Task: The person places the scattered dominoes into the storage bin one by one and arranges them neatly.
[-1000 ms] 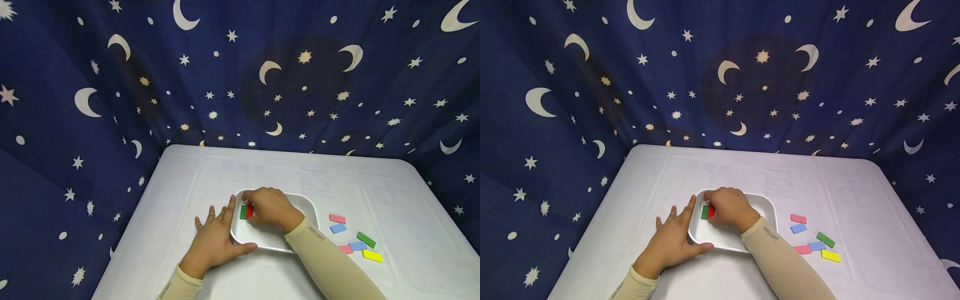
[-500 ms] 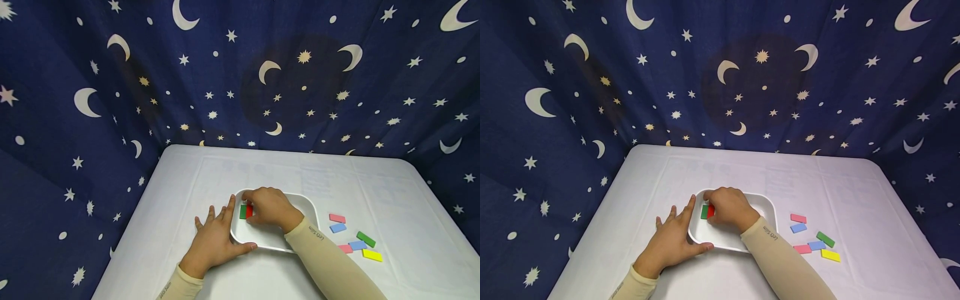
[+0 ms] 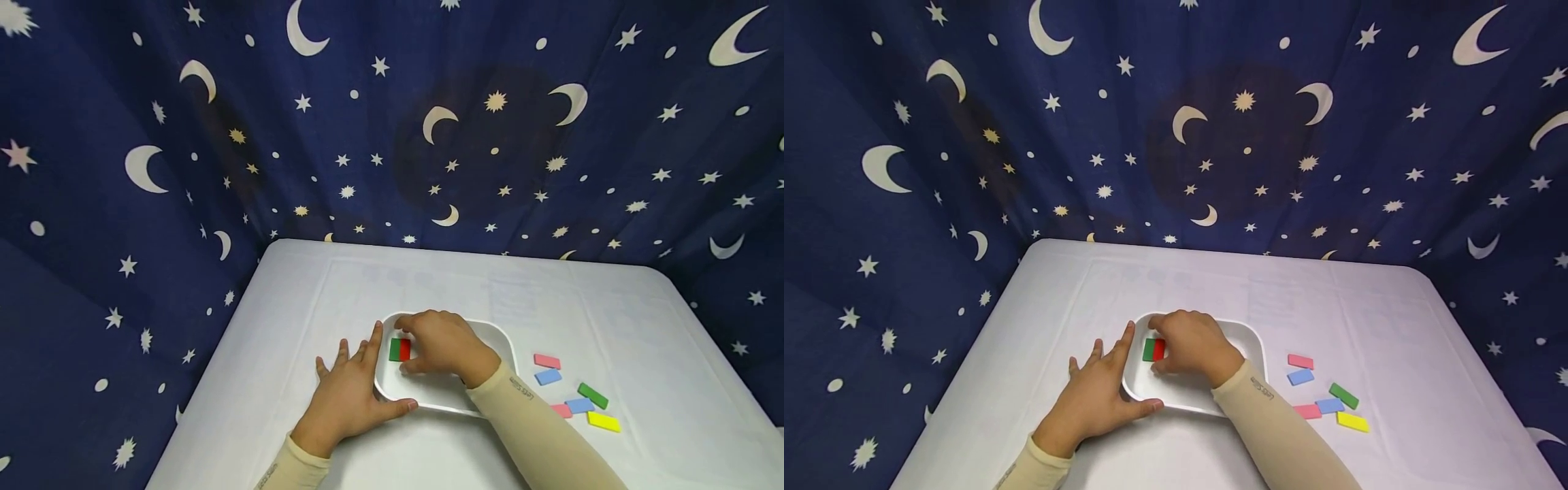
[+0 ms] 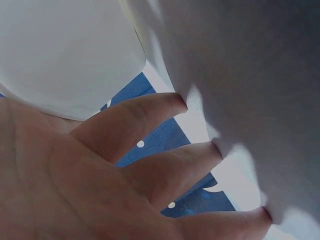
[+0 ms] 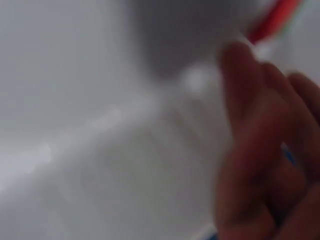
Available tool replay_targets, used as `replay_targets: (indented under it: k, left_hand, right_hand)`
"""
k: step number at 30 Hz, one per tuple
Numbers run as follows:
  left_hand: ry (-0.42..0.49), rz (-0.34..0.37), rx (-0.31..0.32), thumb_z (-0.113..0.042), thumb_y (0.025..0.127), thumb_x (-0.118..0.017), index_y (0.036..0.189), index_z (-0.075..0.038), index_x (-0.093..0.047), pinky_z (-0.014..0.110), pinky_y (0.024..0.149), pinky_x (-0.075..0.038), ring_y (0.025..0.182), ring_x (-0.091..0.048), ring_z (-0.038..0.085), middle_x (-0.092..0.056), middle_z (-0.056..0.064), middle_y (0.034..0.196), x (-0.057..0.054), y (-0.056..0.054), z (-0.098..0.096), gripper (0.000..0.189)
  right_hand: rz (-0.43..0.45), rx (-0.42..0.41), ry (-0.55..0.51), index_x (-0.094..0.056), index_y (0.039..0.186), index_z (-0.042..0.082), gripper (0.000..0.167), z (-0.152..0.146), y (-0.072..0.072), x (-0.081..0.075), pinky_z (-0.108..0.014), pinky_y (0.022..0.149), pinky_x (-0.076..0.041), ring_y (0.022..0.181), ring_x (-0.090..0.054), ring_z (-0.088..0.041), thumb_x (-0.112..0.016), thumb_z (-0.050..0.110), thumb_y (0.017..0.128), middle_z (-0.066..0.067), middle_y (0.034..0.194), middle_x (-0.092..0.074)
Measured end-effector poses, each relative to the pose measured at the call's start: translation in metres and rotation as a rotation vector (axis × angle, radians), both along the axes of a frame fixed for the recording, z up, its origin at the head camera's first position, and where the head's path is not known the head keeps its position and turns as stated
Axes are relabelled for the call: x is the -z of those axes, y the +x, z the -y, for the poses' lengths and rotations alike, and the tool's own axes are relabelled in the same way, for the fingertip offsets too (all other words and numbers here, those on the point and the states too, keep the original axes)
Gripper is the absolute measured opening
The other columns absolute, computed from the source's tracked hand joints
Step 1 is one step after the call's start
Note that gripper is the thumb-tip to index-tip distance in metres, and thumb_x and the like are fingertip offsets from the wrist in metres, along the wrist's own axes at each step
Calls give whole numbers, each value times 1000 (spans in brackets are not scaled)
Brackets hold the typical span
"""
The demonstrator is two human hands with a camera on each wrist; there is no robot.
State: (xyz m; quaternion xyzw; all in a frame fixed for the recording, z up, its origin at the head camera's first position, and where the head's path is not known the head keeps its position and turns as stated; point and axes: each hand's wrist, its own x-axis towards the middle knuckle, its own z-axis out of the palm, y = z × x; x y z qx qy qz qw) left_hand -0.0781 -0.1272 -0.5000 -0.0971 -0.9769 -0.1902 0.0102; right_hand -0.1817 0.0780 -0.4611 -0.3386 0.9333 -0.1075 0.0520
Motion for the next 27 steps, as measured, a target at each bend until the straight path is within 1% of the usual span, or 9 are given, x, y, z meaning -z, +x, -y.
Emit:
replay_targets:
  k: [6, 9, 11, 17, 20, 24, 27]
  left_hand:
    - [4, 7, -4, -106, 65, -49, 172, -31, -2, 92, 96, -23, 143, -39, 59, -55, 13, 155, 0, 0, 0, 139]
    - [5, 9, -7, -107, 65, -47, 172, -32, -1, 92, 97, -22, 144, -39, 59, -55, 14, 155, 0, 0, -1, 138]
    - [5, 8, -10, -107, 64, -47, 172, -32, -1, 92, 97, -22, 144, -39, 58, -55, 14, 155, 0, 1, -1, 139]
    - [-3, 2, -15, -108, 64, -46, 172, -32, -1, 91, 98, -23, 145, -39, 57, -54, 12, 156, 0, 0, -1, 139]
    - [1, 1, -12, -107, 65, -47, 172, -32, -1, 91, 98, -23, 145, -39, 57, -54, 12, 156, 2, 0, -1, 138]
    - [2, -4, -12, -107, 64, -48, 172, -32, -2, 91, 98, -23, 144, -39, 57, -55, 13, 155, 2, 0, -1, 139]
    - [2, -3, -11, -107, 63, -47, 172, -32, -2, 91, 98, -23, 144, -39, 58, -55, 12, 155, 1, 0, -2, 139]
  right_hand:
    - [2, 5, -18, -71, 137, 24, 70, -5, 8, -15, -39, 70, -53, 86, -65, -14, -92, 48, 75, 9, 116, -75]
    - [-13, -5, -32, -71, 138, 24, 69, -8, 13, -23, -40, 73, -56, 93, -68, -15, -90, 50, 78, 9, 121, -75]
    - [-29, -16, -39, -70, 138, 25, 68, -10, 16, -27, -40, 75, -57, 96, -69, -15, -89, 52, 79, 11, 122, -74]
    - [-138, -46, -85, -70, 139, 22, 69, -22, 29, -38, -42, 89, -57, 112, -70, -15, -87, 55, 81, 11, 129, -72]
    - [-191, -53, -108, -69, 140, 21, 71, -31, 36, -40, -43, 94, -55, 114, -69, -17, -86, 56, 81, 10, 131, -71]
    - [-253, -17, -126, -67, 142, 22, 74, -44, 46, -40, -47, 98, -49, 119, -66, -18, -84, 61, 81, 9, 133, -70]
    - [-301, 23, -135, -67, 143, 23, 78, -56, 56, -39, -51, 101, -45, 124, -63, -21, -81, 68, 81, 7, 136, -68]
